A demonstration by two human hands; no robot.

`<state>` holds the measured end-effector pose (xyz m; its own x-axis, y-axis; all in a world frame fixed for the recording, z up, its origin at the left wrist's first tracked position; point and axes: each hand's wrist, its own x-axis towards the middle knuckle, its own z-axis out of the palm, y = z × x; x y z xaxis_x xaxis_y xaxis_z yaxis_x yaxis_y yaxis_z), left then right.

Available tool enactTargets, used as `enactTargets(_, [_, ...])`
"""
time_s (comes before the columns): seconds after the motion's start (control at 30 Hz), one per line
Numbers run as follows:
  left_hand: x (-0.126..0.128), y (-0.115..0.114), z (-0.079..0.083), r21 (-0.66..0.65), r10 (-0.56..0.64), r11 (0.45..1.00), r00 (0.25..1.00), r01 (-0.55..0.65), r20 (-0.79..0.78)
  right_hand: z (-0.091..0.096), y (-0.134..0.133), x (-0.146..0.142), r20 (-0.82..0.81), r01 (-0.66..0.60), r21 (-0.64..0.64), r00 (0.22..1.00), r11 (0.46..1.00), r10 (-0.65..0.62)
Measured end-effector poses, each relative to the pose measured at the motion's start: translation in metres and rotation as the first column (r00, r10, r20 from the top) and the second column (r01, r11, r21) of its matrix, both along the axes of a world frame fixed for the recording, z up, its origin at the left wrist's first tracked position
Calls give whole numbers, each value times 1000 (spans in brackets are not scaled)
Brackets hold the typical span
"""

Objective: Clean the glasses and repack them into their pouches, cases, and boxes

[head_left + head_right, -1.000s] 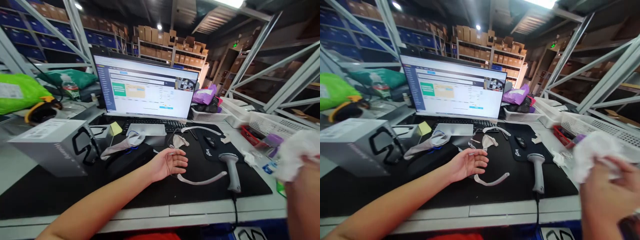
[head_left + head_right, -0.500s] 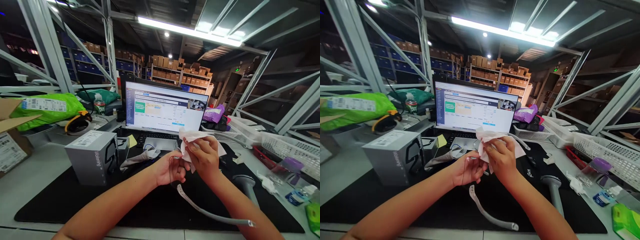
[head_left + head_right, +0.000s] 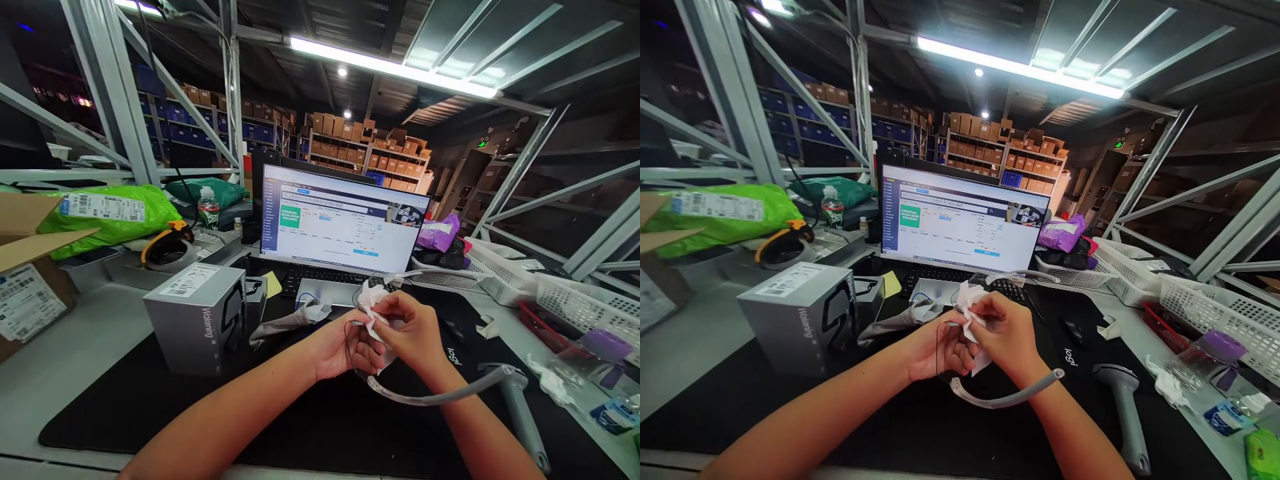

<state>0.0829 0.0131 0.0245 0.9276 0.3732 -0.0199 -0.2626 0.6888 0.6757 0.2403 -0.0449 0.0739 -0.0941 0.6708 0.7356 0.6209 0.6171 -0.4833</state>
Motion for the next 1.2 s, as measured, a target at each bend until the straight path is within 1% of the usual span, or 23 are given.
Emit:
enactTargets(0.07, [-1, 1, -1, 2, 3, 1000, 1000, -3, -4, 2, 2, 0, 16, -13, 32, 1000, 999, 13])
enactTargets(0.13, [-2, 2, -1, 4, 2, 1000, 1000, -1, -10, 4, 8, -1, 91, -37, 180, 996, 983, 21])
enactTargets(0.17, [-3, 2, 0, 7, -4, 1000, 1000, 4, -15, 5, 13, -1, 128, -44, 289, 992, 956, 7])
enactTargets(0.23, [-4, 3, 1, 7, -21, 1000, 999, 21, -29, 6, 23, -2, 172, -32, 490, 983, 871, -61])
enactTargets(0.27, [-4, 3, 2, 4, -25, 1000, 999, 25, -36, 6, 28, -3, 178, -14, 552, 979, 834, -101])
enactTargets(0.3, [-5, 3, 3, 1, -23, 1000, 999, 23, -42, 6, 32, -4, 173, 10, 584, 975, 811, -137])
enactTargets(0.33, [-5, 4, 3, -1, -12, 1000, 999, 12, -45, 6, 36, -4, 166, 32, 592, 973, 805, -160])
enactTargets(0.37, [-5, 5, 4, 0, 3, 1000, 999, -3, -48, 5, 38, -5, 163, 37, 581, 973, 813, -161])
enactTargets(0.4, [-6, 6, 4, 4, 18, 1000, 998, -18, -52, 5, 40, -5, 172, 10, 559, 977, 829, -128])
enactTargets(0.43, [-7, 7, 4, 12, 28, 1000, 998, -28, -58, 4, 40, -5, 190, -44, 526, 980, 849, -67])
enactTargets(0.5, [-10, 9, 3, 30, 27, 999, 996, -25, -81, 4, 40, -4, 236, -203, 440, 966, 875, 105])
enactTargets(0.57, [-11, 11, 2, 43, 7, 999, 994, -2, -111, 5, 39, -1, 260, -330, 351, 933, 877, 247])
enactTargets(0.6, [-11, 11, 2, 44, -2, 999, 992, 7, -127, 4, 39, 1, 259, -355, 333, 925, 874, 277])
enactTargets(0.67, [-11, 12, 1, 34, 7, 999, 988, -1, -153, 3, 42, 4, 280, -353, 343, 923, 870, 264])
enactTargets(0.77, [-9, 12, 3, 5, 47, 999, 984, -47, -172, -2, 49, 9, 347, -289, 421, 927, 860, 142])
enactTargets(0.83, [-9, 13, 6, -8, 64, 998, 984, -67, -166, -5, 53, 10, 314, -185, 478, 949, 859, 30])
enactTargets(0.9, [-9, 13, 9, -7, 80, 997, 985, -82, -153, -7, 54, 10, 216, -50, 517, 974, 854, -74])
enactTargets(0.93, [-9, 13, 9, -6, 87, 996, 985, -88, -146, -7, 54, 9, 183, -10, 520, 978, 854, -100])
enactTargets(0.97, [-10, 13, 10, -7, 88, 996, 986, -90, -142, -7, 53, 7, 179, -9, 509, 979, 860, -97])
enactTargets(1.0, [-10, 13, 9, -9, 86, 996, 986, -88, -141, -7, 51, 6, 199, -40, 490, 978, 871, -67])
enactTargets(1.1, [-12, 14, 8, -16, 75, 997, 987, -78, -145, -6, 47, 1, 284, -206, 397, 954, 895, 94])
enactTargets(1.13, [-12, 15, 7, -18, 73, 997, 986, -76, -147, -7, 47, 1, 291, -230, 374, 949, 898, 121])
enactTargets(1.2, [-12, 15, 7, -23, 75, 997, 986, -79, -148, -9, 49, 1, 279, -180, 390, 958, 903, 70])
